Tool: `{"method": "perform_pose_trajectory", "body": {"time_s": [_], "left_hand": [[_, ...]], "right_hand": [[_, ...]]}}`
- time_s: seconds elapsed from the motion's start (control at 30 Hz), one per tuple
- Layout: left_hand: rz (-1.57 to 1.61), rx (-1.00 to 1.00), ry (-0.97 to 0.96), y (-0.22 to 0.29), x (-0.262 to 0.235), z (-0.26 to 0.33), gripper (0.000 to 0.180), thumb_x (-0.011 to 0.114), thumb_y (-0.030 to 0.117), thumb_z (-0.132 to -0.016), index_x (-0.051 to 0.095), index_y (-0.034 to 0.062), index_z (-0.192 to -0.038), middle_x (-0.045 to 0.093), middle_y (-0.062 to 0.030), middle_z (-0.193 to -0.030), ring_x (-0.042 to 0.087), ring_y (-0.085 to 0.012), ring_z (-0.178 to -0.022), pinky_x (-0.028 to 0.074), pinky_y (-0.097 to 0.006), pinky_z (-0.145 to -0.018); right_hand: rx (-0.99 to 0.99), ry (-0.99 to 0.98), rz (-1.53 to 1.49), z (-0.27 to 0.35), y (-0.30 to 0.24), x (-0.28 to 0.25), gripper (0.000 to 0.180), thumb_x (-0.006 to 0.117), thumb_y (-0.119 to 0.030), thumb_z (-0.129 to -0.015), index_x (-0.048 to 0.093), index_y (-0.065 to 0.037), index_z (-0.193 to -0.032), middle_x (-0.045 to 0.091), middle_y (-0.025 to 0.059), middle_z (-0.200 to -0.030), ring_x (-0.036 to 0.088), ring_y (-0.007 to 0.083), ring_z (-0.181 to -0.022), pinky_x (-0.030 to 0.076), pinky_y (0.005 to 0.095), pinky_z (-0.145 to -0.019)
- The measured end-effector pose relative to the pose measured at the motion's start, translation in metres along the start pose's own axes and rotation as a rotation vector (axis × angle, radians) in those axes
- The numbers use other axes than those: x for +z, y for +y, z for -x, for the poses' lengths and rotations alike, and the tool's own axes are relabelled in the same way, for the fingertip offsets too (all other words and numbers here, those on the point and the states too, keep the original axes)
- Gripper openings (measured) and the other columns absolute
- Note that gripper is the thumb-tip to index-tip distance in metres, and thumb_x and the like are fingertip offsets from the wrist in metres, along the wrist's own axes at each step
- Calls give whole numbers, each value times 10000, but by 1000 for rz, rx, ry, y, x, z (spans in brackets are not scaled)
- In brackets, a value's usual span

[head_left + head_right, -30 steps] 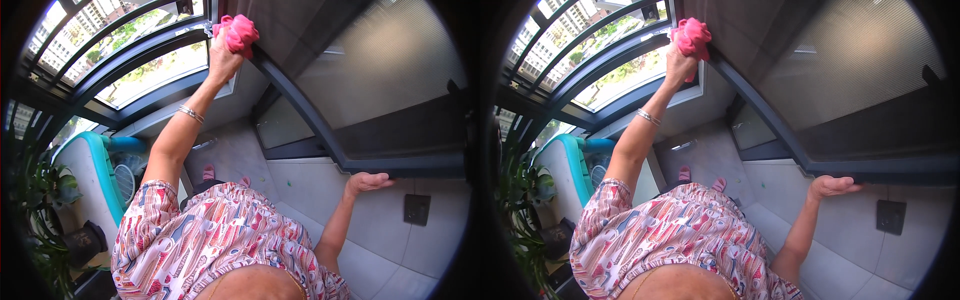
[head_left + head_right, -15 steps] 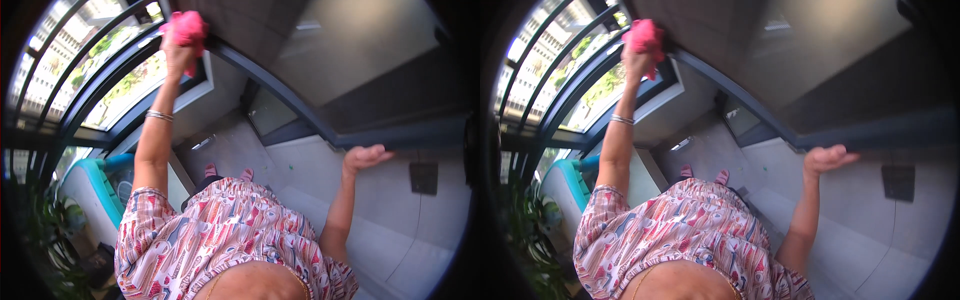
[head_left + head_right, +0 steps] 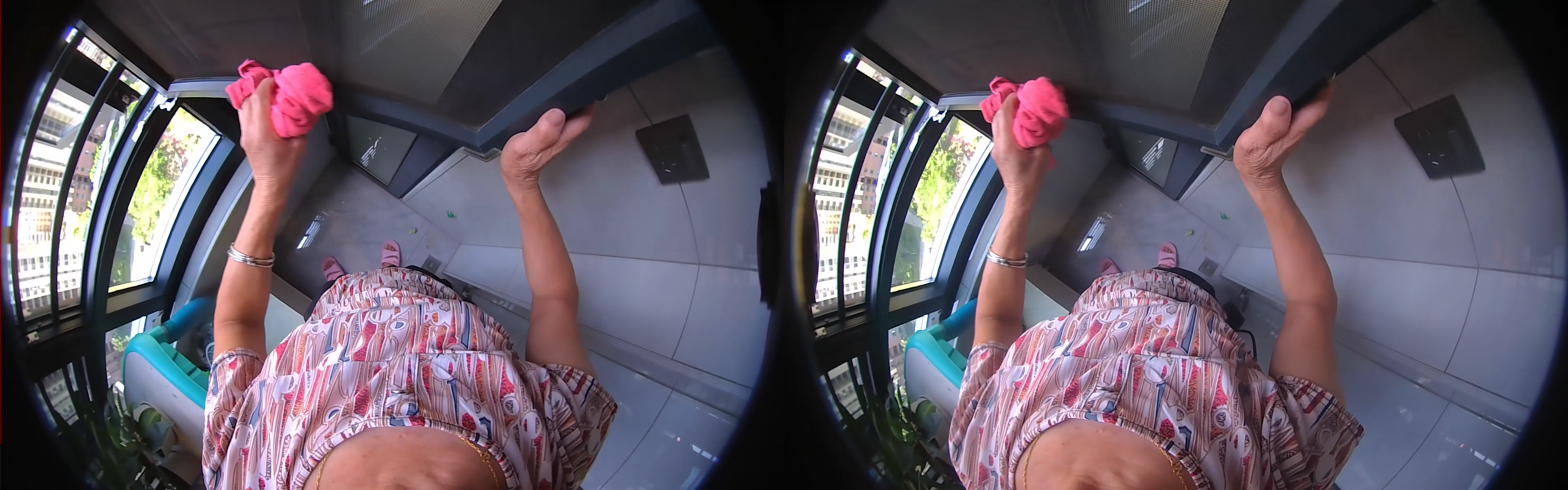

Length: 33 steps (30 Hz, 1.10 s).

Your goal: The person cleans window frames and sliding screen frames by wiping down their surfaces and edges with a cloth.

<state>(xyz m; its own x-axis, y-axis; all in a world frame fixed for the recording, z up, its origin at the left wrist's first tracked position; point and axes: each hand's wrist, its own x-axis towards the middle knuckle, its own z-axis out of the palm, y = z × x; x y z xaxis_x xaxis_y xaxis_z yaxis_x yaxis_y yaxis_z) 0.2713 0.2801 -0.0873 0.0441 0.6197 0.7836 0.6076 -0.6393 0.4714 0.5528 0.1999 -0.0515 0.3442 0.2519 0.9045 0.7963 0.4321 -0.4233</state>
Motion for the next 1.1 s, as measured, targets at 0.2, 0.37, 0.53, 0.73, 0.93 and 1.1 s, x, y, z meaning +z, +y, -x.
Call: {"method": "perform_pose_trajectory", "body": {"time_s": [0.2,0.37,0.53,0.73,0.93,1.1], "left_hand": [[66,80,-75,32,15,14,503,686,0,-652,504,8,-1121,526,-206,-1016,500,-397,-963,425,-426,-849],[266,173,-179,80,37,32,509,716,31,-621,517,9,-1088,489,-201,-997,492,-404,-948,435,-446,-824],[442,304,-282,124,59,57,503,677,31,-629,520,35,-1107,467,-168,-926,473,-369,-903,422,-437,-809],[581,267,-329,129,58,57,514,685,51,-624,512,25,-1107,472,-177,-966,467,-378,-907,413,-427,-807],[567,87,-491,118,69,56,515,711,105,-671,546,30,-1153,584,-189,-1057,580,-369,-968,482,-387,-840],[943,-452,-550,128,73,58,258,546,175,-866,546,27,-1076,614,-65,-846,581,-150,-594,445,-235,-414]], "right_hand": [[129,-87,-169,0,-7,-4,616,370,-319,-960,142,72,-1378,323,225,-1342,388,277,-1176,301,338,-1019],[151,-64,-140,-3,-14,-3,603,374,-308,-960,157,71,-1376,340,229,-1339,401,282,-1177,304,337,-1022],[159,-32,-138,-3,-22,1,616,392,-323,-954,180,75,-1373,375,224,-1328,408,287,-1186,308,339,-1018],[222,-78,-203,-1,-25,6,612,426,-322,-941,204,38,-1383,384,189,-1331,417,269,-1162,325,336,-994],[234,-144,-194,3,0,4,604,510,-324,-891,278,30,-1322,437,191,-1183,447,287,-1087,359,395,-946],[390,-300,-301,5,18,25,676,498,-385,-891,234,22,-1362,538,267,-1082,575,362,-973,447,410,-841]]}}
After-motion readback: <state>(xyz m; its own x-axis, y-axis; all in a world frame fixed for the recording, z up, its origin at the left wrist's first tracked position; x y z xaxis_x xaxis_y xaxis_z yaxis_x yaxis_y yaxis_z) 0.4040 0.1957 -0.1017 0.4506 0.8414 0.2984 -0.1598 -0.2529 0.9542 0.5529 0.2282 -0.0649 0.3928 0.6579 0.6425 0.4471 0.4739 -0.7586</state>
